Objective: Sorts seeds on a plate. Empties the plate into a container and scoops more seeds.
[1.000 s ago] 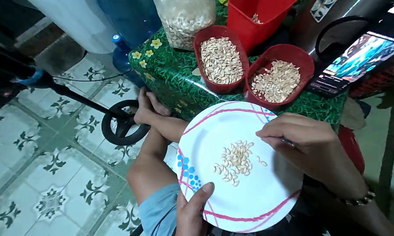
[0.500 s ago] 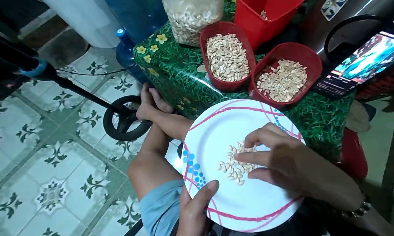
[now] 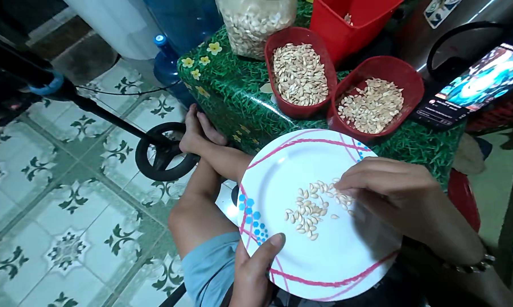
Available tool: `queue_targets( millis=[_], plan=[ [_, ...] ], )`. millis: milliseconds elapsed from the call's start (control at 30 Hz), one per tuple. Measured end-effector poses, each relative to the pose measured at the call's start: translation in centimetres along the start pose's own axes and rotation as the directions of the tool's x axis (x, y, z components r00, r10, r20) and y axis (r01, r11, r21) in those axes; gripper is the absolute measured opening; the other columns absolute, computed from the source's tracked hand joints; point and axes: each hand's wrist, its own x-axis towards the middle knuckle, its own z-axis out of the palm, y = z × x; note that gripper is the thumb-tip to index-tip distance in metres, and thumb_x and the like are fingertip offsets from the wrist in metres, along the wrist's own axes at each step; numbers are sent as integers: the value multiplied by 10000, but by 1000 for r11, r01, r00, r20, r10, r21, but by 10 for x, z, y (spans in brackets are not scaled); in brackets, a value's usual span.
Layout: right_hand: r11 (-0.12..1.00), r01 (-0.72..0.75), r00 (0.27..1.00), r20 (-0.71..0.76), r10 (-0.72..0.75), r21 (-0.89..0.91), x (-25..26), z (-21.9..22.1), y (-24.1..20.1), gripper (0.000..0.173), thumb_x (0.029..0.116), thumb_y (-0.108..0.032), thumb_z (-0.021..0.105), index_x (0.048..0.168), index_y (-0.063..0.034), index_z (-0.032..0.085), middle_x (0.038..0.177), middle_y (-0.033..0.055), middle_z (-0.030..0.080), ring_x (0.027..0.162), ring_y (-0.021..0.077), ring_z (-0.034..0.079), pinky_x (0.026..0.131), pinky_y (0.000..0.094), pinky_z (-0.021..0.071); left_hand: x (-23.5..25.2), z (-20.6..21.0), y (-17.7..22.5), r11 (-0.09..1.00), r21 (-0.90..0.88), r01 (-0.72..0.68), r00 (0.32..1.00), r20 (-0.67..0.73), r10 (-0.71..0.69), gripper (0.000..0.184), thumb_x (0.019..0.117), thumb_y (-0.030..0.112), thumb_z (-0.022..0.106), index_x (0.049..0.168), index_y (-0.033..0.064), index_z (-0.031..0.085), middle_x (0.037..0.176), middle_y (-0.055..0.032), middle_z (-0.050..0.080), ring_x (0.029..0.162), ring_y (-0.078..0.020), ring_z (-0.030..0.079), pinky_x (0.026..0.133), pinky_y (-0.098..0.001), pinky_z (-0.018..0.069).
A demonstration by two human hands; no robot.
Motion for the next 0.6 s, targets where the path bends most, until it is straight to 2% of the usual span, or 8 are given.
queue_targets(
  millis=[233, 367, 467, 533, 600],
  plan=[
    [1000, -10, 1000, 1, 10, 8, 0, -3, -1, 200, 977, -142, 601, 979, -124, 800, 999, -24, 714, 960, 52, 640, 827, 203, 541, -1, -2, -1, 1000, -12, 1, 1000, 0, -1, 328, 900, 22, 649, 1202, 21, 520, 949, -96, 766, 830, -181, 766, 765, -364, 650],
    [1000, 4, 992, 128, -6, 13, -3, 2, -4, 248, 1002, -179, 554, 1039, -214, 796, 983, -57, 680, 937, 61, 595, 784, 229, 502, -1, -2, -1, 1000, -13, -3, 1000, -1, 3, 321, 901, 23, 648, 1198, 24, 527, 947, -96, 767, 825, -182, 766, 765, -365, 650],
    [999, 23, 977, 211, -29, 34, -6, 8, -9, 276, 1001, -193, 551, 1111, -270, 792, 1006, -36, 655, 941, 97, 574, 773, 266, 489, -2, -1, -1, 1000, -14, -11, 1000, 2, 11, 309, 901, 13, 641, 1192, 26, 537, 947, -95, 768, 826, -178, 766, 765, -365, 650],
    [998, 59, 967, 248, -62, 21, -6, 11, -11, 291, 986, -174, 544, 1093, -271, 796, 1019, -19, 660, 964, 137, 582, 789, 310, 498, -2, -1, -1, 1000, -18, -8, 1000, -1, 8, 301, 899, 11, 637, 1183, 31, 540, 940, -93, 769, 820, -175, 766, 762, -362, 650],
    [997, 72, 964, 257, -72, 7, -7, 11, -12, 307, 950, -136, 529, 1027, -258, 800, 1022, -21, 664, 985, 154, 584, 800, 328, 501, -2, -2, -2, 1000, -27, -2, 1000, 8, 2, 303, 900, 30, 660, 1182, 29, 550, 943, -100, 769, 825, -182, 767, 770, -371, 649]
  ],
)
